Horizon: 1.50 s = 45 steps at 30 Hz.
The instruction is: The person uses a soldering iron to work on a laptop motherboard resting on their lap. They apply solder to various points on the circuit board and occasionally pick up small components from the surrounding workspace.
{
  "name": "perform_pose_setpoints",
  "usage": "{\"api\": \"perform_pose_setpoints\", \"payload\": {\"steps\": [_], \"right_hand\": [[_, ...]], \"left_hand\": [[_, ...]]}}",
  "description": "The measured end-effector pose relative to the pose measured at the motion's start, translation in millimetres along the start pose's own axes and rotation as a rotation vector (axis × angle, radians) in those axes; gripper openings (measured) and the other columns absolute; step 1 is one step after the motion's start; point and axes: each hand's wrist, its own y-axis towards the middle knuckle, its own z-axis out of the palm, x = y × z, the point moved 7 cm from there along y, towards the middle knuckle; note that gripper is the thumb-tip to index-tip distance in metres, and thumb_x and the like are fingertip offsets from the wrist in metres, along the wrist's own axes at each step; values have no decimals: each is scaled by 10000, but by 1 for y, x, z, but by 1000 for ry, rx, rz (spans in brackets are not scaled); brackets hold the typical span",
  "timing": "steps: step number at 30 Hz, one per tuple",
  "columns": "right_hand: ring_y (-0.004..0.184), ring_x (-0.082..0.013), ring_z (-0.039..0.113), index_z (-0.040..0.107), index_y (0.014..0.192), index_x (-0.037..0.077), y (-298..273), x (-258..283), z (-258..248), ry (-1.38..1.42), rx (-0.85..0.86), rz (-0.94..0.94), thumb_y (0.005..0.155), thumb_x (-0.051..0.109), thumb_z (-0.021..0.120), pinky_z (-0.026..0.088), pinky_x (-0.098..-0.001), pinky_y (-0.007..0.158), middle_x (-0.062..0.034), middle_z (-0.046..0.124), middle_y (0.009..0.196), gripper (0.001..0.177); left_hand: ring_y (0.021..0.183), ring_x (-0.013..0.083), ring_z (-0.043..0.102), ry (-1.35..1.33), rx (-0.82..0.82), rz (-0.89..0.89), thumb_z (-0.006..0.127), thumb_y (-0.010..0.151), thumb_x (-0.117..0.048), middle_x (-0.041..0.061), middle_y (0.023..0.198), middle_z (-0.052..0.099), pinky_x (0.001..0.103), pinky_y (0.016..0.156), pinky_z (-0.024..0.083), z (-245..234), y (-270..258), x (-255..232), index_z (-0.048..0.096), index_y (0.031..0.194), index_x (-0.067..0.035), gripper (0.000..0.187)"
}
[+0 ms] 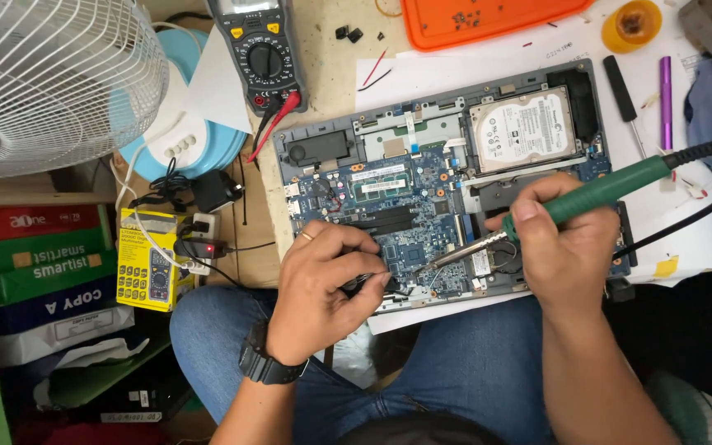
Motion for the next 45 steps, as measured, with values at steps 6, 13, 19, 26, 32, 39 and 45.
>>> {"api": "perform_pose_setpoints", "payload": {"steps": [6, 13, 19, 26, 32, 39, 45], "right_hand": [[776, -279, 826, 650, 957, 51, 0, 0, 1, 2, 12, -13, 1130, 182, 664, 657, -346, 684, -49, 601, 831, 217], [770, -275, 818, 662, 960, 42, 0, 0, 1, 12, 10, -10, 1131, 187, 680, 667, -346, 683, -53, 614, 839, 224], [759, -274, 806, 658, 964, 33, 0, 1, 1, 7, 19, -34, 1137, 201, 677, 671, -349, 673, -55, 591, 820, 242], [789, -284, 834, 652, 952, 53, 0, 1, 0, -13, 10, -9, 1136, 196, 669, 639, -343, 688, -43, 596, 821, 234], [783, -284, 830, 657, 957, 46, 0, 0, 0, -1, 11, -14, 1136, 204, 674, 644, -343, 687, -48, 598, 819, 240], [792, -290, 841, 660, 956, 51, 0, 0, 0, -4, 8, -6, 1132, 208, 680, 629, -339, 683, -50, 614, 835, 237], [786, -289, 829, 656, 965, 41, 0, 1, 0, -9, 10, -9, 1132, 201, 674, 644, -345, 679, -56, 602, 842, 232]], "left_hand": [[968, 263, 686, -3, 1, -7, 823, 1046, -201, 32, 1121, 768, 437, 885, 510, 0, -2, 2, 827, 1001, -172, 54], [961, 256, 676, 2, -2, -7, 829, 1041, -204, 27, 1119, 771, 425, 873, 507, 0, -1, 1, 831, 989, -173, 60], [962, 257, 661, 23, 16, -3, 809, 1059, -229, 25, 1139, 774, 425, 879, 498, 1, -1, 1, 846, 995, -182, 87], [986, 264, 668, 37, 25, 6, 813, 1051, -231, 31, 1157, 776, 435, 900, 506, 2, -2, 1, 846, 998, -187, 76], [1001, 268, 676, 35, 25, 11, 806, 1063, -242, 30, 1154, 774, 443, 918, 519, 2, -2, 0, 847, 1008, -189, 86], [986, 265, 672, 37, 25, 21, 809, 1062, -235, 29, 1154, 769, 439, 896, 509, 2, -1, 0, 837, 1001, -190, 80], [980, 263, 661, 34, 22, 14, 800, 1065, -234, 25, 1150, 767, 433, 885, 505, 2, -1, 0, 839, 1002, -184, 89]]}}
